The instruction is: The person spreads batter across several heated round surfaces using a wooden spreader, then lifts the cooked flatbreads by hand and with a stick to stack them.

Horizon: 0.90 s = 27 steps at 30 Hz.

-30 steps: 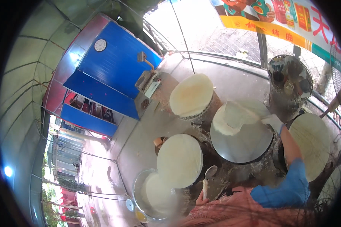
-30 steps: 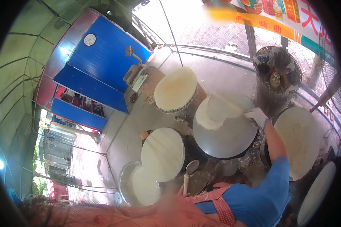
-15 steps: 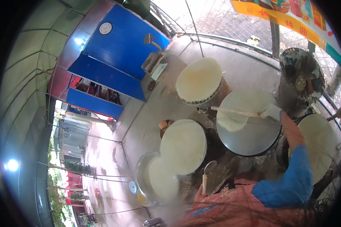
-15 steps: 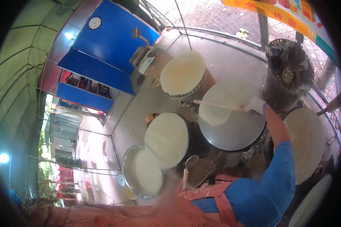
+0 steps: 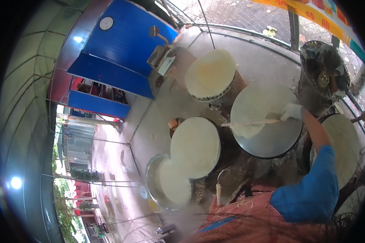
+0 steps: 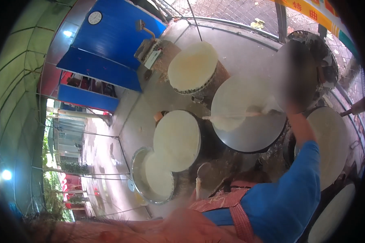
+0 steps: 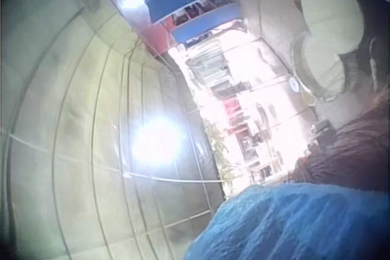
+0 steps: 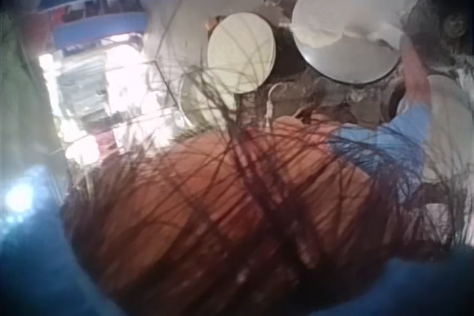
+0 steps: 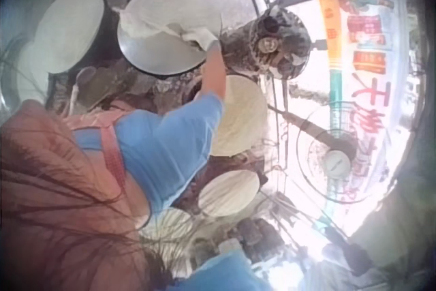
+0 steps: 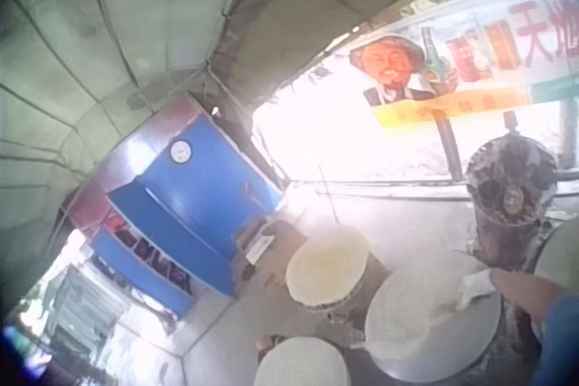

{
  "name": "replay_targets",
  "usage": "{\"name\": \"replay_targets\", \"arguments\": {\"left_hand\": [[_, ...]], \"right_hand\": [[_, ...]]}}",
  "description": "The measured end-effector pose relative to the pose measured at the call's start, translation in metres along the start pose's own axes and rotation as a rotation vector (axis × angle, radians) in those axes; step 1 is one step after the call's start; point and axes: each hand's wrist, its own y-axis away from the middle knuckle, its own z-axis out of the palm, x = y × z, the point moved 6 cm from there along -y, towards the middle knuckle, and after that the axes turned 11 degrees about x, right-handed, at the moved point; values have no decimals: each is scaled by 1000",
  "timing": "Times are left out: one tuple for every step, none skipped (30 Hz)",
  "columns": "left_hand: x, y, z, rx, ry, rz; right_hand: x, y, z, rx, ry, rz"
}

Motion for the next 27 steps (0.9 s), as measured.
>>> {"name": "replay_targets", "arguments": {"left_hand": [[0, 6, 1, 15, 3, -8], [1, 10, 2, 42, 6, -20], [5, 16, 3, 66, 22, -43], [15, 21, 6, 74, 58, -91], [30, 26, 8, 53, 116, -168], [32, 33, 6, 33, 163, -249], [25, 37, 2, 33, 159, -254], [18, 32, -2, 19, 131, -223], [12, 29, -7, 5, 109, -181], [3, 26, -12, -1, 95, -143], [-1, 24, -19, -12, 80, -111], [-5, 18, -23, -32, 66, -85], [-7, 16, -32, -42, 54, -65], [-4, 10, -35, -78, 34, -30], [2, 2, -34, -135, 10, 11], [-8, 8, -47, -113, 8, 25], [-12, 11, -58, -114, 1, 54], [-13, 9, -64, -143, -13, 91], [-13, 5, -70, -169, -19, 125], [-14, 1, -73, -218, -4, 133], [-15, -5, -77, -258, 5, 141], [-15, -12, -84, -304, 33, 102], [-17, -15, -96, -328, 61, 62], [-28, -8, -98, -409, 110, -35], [-24, -6, -102, -442, 121, -45], [-25, -2, -111, -416, 51, -87], [-15, -4, -117, -379, -14, -99]], "right_hand": [[32, 5, 5, -66, 46, -32], [56, 17, 6, -101, 3, -52], [67, 36, 2, -102, -81, -28], [69, 52, -6, -68, -142, -10], [70, 56, -16, -16, -167, -30], [62, 47, -21, 37, -169, -41], [50, 30, -22, 84, -162, -54], [33, 16, -23, 128, -149, -54], [15, 3, -19, 153, -136, -41], [-10, -6, -6, 137, -100, -19], [-30, -5, 4, 97, -50, 9], [-36, 4, 11, 44, 24, 40], [-32, 16, 20, -27, 90, 67], [19, 12, 22, -67, 284, -509], [82, 30, 15, 97, 481, -1078], [95, 54, 9, 67, 172, -423], [87, 104, 7, 190, -34, -115], [95, 152, 10, 326, -133, 0], [103, 194, 19, 473, -189, 61], [115, 242, 33, 659, -235, 109], [122, 283, 56, 810, -253, 140], [129, 316, 86, 950, -267, 156], [129, 329, 122, 1049, -267, 144], [130, 352, 162, 1141, -258, 159], [123, 352, 199, 1198, -262, 114], [114, 344, 239, 1202, -267, 60], [95, 315, 276, 1173, -320, -12]]}}
